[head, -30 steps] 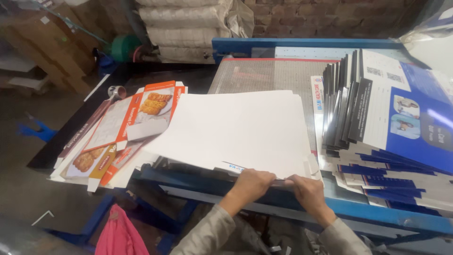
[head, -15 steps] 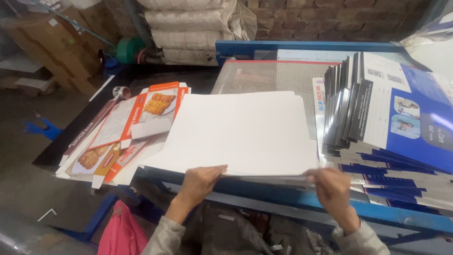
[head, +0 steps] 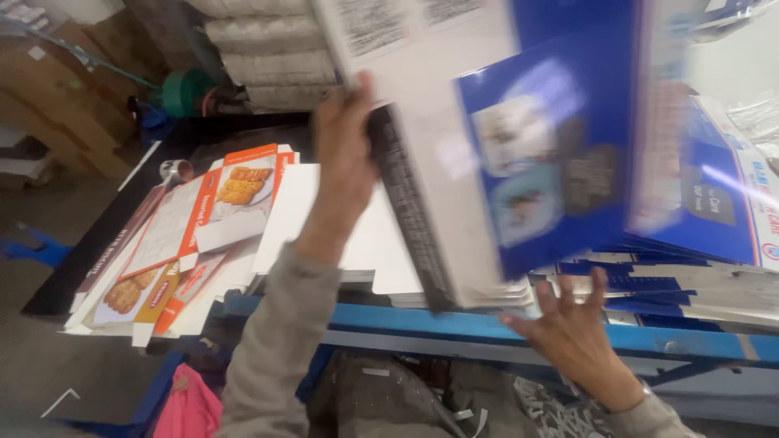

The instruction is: The person repeatedly folds white paper sheets along a pre-scored line and places them into a stack. The person handles the sheets one by one, aligning them on a blue metal table before folding and stacking them.

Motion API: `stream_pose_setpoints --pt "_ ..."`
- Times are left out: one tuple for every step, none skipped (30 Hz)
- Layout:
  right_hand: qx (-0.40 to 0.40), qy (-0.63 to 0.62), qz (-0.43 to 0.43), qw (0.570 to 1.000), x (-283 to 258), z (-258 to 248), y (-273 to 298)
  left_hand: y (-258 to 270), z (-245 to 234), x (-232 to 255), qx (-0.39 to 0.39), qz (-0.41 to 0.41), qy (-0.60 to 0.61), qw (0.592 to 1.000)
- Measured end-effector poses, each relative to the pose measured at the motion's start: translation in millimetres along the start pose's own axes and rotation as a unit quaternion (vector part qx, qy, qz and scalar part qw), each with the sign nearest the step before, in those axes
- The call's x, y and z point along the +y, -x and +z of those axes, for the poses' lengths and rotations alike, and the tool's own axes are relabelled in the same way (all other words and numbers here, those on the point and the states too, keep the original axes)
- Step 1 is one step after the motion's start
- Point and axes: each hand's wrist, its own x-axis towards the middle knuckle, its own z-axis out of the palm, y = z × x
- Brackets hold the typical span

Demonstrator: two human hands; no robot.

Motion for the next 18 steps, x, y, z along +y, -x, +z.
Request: stream_pose_setpoints --pt "0.001 0.013 0.017 1.0 10.9 3.7 15.6 -10.4 9.3 -23.5 -0.023 -0.042 0.058 0.997" --pt "0.001 0.027 0.033 0.999 24.9 4.4 30.3 -20.8 21.5 -51.0 -0.044 -0.083 0.115 0.989" --pt "0.022 0.055 0.053 0.997 41.1 1.3 44.0 -30.7 41.3 -84.1 -0.082 -0.09 0.135 0.983" --pt "0.044 0.084 0.072 0.993 58.8 -3.9 54.2 -35.2 61.0 -115.5 -0.12 -0.096 0.154 0.976" --pt "0.029 0.085 0.112 0.99 77.2 -8.8 59.0 -35.4 74.8 -141.0 -0.199 -0.106 0.124 0.966" --pt "0.014 0.087 0.152 0.984 94.4 -14.3 60.2 -33.6 91.9 -164.8 -0.251 -0.144 0.08 0.954" --pt "0.032 0.105 0.155 0.982 111.1 -17.4 57.1 -34.4 108.9 -183.5 -0.302 -0.178 0.034 0.936" --pt "0.049 0.123 0.158 0.979 124.5 -19.2 52.7 -31.4 124.7 -199.0 -0.315 -0.184 -0.073 0.928" --pt "0.015 0.148 0.18 0.972 132.1 -19.1 49.7 -20.5 139.4 -213.2 -0.323 -0.191 -0.178 0.91" --pt "-0.019 0.172 0.201 0.964 138.6 -17.2 48.2 -6.7 150.0 -224.3 -0.327 -0.196 -0.282 0.881" --pt "-0.052 0.194 0.223 0.954 143.6 -11.9 49.2 7.0 151.5 -231.7 -0.326 -0.198 -0.384 0.841" --pt "-0.067 0.204 0.223 0.951 149.3 -2.9 51.9 23.0 140.5 -235.5 -0.341 -0.236 -0.404 0.816" --pt "-0.08 0.215 0.223 0.948 156.1 11.7 53.9 41.0 121.0 -236.0 -0.357 -0.27 -0.424 0.787" --pt "-0.091 0.217 0.223 0.946 162.9 26.5 59.1 60.0 94.1 -234.3 -0.381 -0.213 -0.429 0.791" --pt "-0.103 0.218 0.222 0.945 169.3 43.0 66.5 80.3 64.6 -232.1 -0.403 -0.158 -0.432 0.791" --pt "-0.113 0.211 0.221 0.945 175.8 59.9 74.9 102.5 31.0 -227.7 -0.343 -0.191 -0.447 0.804" --pt "-0.125 0.204 0.22 0.946 179.5 74.6 85.3 120.2 -1.7 -223.6 -0.321 -0.232 -0.521 0.756" --pt "-0.134 0.184 0.221 0.948 181.4 86.0 97.2 141.7 -29.5 -220.2 -0.298 -0.183 -0.533 0.771"
